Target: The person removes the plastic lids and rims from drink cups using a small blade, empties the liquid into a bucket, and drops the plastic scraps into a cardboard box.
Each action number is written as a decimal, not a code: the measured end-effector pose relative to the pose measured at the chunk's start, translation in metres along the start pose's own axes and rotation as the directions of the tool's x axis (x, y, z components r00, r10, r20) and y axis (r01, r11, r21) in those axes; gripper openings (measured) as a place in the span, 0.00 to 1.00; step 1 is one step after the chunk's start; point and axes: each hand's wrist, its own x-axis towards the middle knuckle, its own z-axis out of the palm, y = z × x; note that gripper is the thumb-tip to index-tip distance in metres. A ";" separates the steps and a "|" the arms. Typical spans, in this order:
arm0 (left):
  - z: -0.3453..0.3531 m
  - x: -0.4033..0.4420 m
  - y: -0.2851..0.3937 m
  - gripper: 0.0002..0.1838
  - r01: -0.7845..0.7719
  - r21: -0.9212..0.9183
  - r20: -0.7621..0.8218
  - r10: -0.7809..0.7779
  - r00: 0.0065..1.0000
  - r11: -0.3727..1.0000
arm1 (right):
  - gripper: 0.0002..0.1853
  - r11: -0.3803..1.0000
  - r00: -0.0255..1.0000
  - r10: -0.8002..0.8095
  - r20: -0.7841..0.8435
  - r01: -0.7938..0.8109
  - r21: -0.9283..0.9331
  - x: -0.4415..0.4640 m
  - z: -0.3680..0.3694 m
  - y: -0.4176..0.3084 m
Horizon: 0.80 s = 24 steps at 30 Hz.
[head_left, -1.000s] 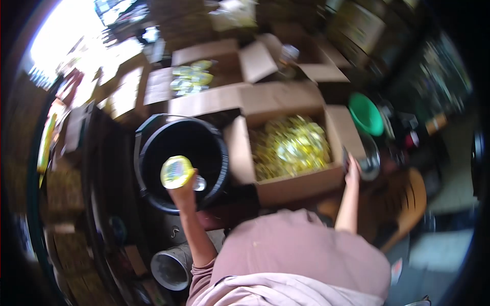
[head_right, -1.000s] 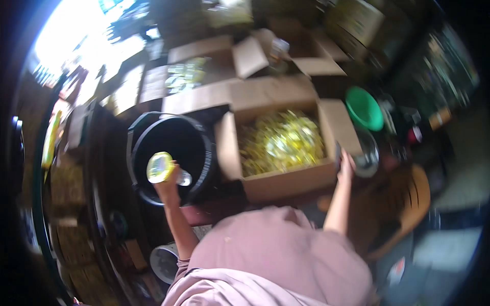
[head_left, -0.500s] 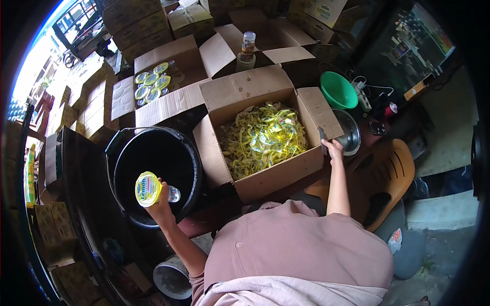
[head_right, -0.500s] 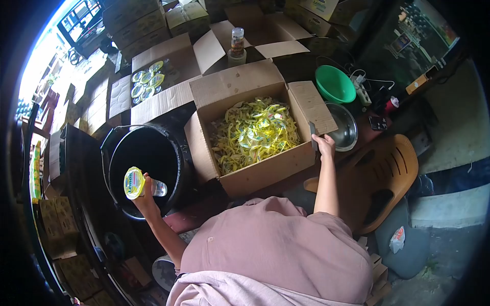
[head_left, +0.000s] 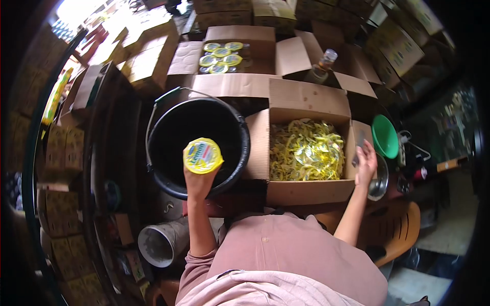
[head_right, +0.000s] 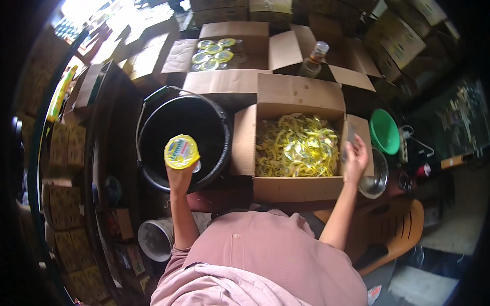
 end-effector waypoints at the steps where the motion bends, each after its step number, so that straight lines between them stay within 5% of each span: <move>1: 0.000 0.000 0.001 0.28 -0.035 0.029 0.015 0.034 0.999 0.999 | 0.18 0.998 0.980 -0.062 0.188 0.065 -0.011 -0.004 0.035 -0.011; 4: -0.001 0.000 0.001 0.28 -0.051 -0.011 0.028 0.052 0.998 0.999 | 0.15 0.967 0.800 -0.161 0.578 0.246 -0.072 -0.049 0.137 -0.073; 6: -0.001 0.000 0.001 0.25 -0.111 0.093 0.034 0.108 0.994 0.989 | 0.16 0.793 0.512 -0.468 0.721 0.603 0.086 -0.072 0.179 -0.092; 11: 0.001 0.001 0.003 0.28 -0.102 0.038 0.020 0.101 0.995 0.994 | 0.18 0.730 0.226 -0.427 0.875 0.658 0.186 -0.110 0.224 -0.102; 24: 0.000 0.000 0.010 0.29 -0.110 0.087 0.028 0.108 0.994 0.990 | 0.16 0.648 0.190 -0.396 0.899 0.751 0.127 -0.125 0.235 -0.103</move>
